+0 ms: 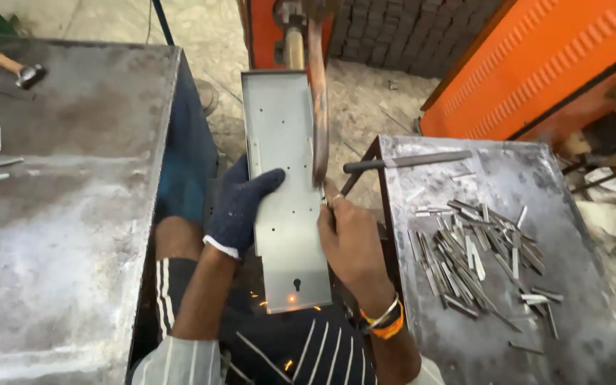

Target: Spot welding small metal brackets onto a metal panel using a spot welding machine.

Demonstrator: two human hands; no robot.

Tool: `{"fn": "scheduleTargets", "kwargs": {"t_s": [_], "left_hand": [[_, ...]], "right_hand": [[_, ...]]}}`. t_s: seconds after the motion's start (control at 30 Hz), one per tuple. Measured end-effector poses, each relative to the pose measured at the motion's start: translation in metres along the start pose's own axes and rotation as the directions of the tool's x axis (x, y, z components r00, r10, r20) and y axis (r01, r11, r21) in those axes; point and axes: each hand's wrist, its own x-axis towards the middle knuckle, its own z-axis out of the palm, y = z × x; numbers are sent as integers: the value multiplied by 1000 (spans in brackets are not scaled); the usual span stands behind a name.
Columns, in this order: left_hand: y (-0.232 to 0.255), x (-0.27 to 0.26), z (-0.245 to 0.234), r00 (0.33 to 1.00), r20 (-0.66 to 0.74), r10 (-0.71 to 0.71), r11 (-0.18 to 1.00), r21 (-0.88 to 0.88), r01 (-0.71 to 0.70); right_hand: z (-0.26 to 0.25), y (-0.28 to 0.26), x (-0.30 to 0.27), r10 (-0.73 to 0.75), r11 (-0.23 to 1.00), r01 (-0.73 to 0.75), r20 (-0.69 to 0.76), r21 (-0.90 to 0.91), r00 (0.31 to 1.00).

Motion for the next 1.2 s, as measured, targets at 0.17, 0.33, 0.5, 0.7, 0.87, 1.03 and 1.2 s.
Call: {"fn": "scheduleTargets", "kwargs": {"t_s": [0.17,0.33,0.5,0.7,0.87,1.03,1.2], "left_hand": [[-10,-21,0,999,-6,-33,999,40,33],[-13,-37,5,997,-63,-36,999,8,37],[-15,-58,-2,997,-68,31,999,24,-29],[-15,-84,-24,985,-167,42,998,58,-33],[-15,-103,-45,917,-379,126,935,353,18],[-63,-115,-125,761,-565,320,877,481,-12],[-85,-148,-214,559,-768,314,926,378,-2]], "right_hand": [[6,3,-27,215,969,-197,120,-150,969],[6,10,-30,34,996,-34,3,-83,999],[-4,-12,-38,166,981,-154,99,-120,981],[23,-23,-39,148,988,-152,88,39,985],[93,3,-18,-27,981,59,168,-187,985],[140,0,-26,-237,968,251,408,20,882],[157,-10,-36,-131,894,-243,738,377,662]]}}
